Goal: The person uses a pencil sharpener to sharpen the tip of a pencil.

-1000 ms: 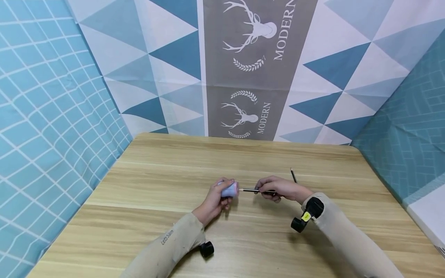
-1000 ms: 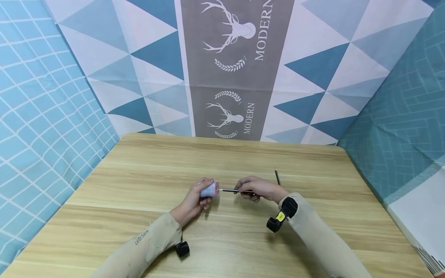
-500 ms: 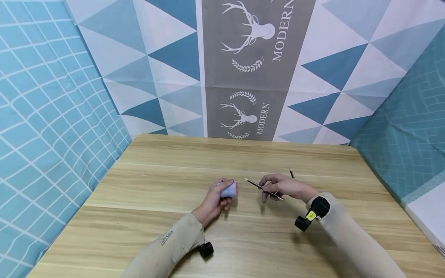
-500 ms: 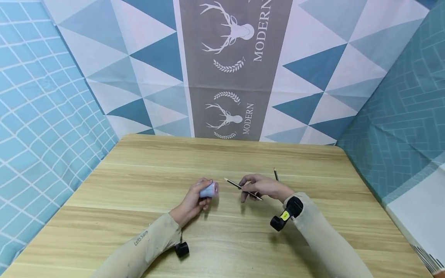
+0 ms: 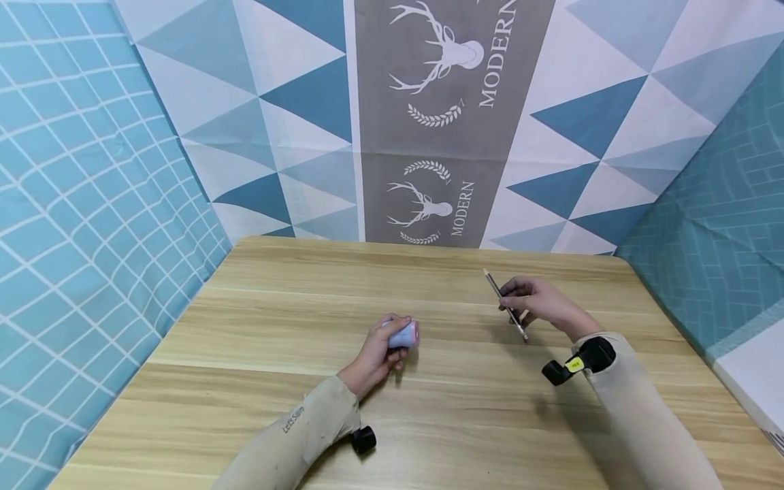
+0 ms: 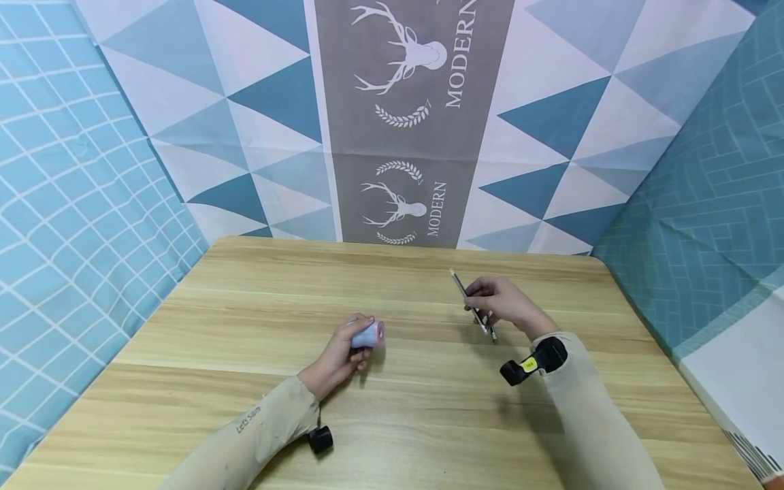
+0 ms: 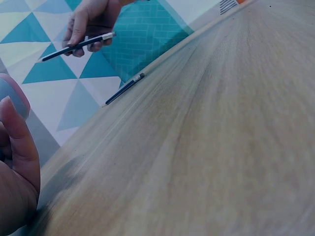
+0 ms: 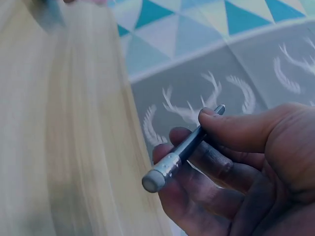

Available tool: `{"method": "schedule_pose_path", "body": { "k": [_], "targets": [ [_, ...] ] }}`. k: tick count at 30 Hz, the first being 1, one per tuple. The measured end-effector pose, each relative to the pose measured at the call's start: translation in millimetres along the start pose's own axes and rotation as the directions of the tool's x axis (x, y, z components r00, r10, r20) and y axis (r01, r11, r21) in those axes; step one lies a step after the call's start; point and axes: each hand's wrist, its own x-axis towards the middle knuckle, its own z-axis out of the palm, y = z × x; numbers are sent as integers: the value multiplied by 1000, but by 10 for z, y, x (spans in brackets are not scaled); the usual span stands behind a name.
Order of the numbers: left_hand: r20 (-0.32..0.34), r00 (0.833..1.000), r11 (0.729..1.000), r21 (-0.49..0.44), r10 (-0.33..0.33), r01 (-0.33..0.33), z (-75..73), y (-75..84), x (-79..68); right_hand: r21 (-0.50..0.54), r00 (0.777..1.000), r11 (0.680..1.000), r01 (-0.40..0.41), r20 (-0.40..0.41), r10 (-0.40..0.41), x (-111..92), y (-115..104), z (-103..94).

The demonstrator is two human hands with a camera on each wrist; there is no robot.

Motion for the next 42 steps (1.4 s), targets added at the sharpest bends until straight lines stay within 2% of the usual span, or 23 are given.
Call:
{"method": "schedule_pose_path", "body": {
  "k": [8,14,18,23,27,34,42],
  "targets": [
    [-6,1000,1000,3,2,-2,-4,12,7,11,991,999,-52,-119,53,-46,315,-293],
    [-2,1000,1000,7,4,-4,-11,16,8,6,972,987,-159,-173,157,-86,526,-393],
    [-3,1000,1000,11,7,-7,-16,18,13,-32,956,972,-234,-192,224,-65,632,-372],
    [-3,1000,1000,13,8,-8,-17,24,6,-118,950,960,-255,-214,226,-3,773,-304],
    [4,1000,1000,5,5,-5,-15,21,-12,-111,945,956,-271,-218,242,25,853,-235],
    [9,1000,1000,9,9,-9,-12,8,-16,-104,933,952,-288,-254,255,31,864,-165],
    [53,999,1000,19,3,-4,7,-1,-19,-85,901,940,-331,-324,288,9,871,-94]
  ]
}}
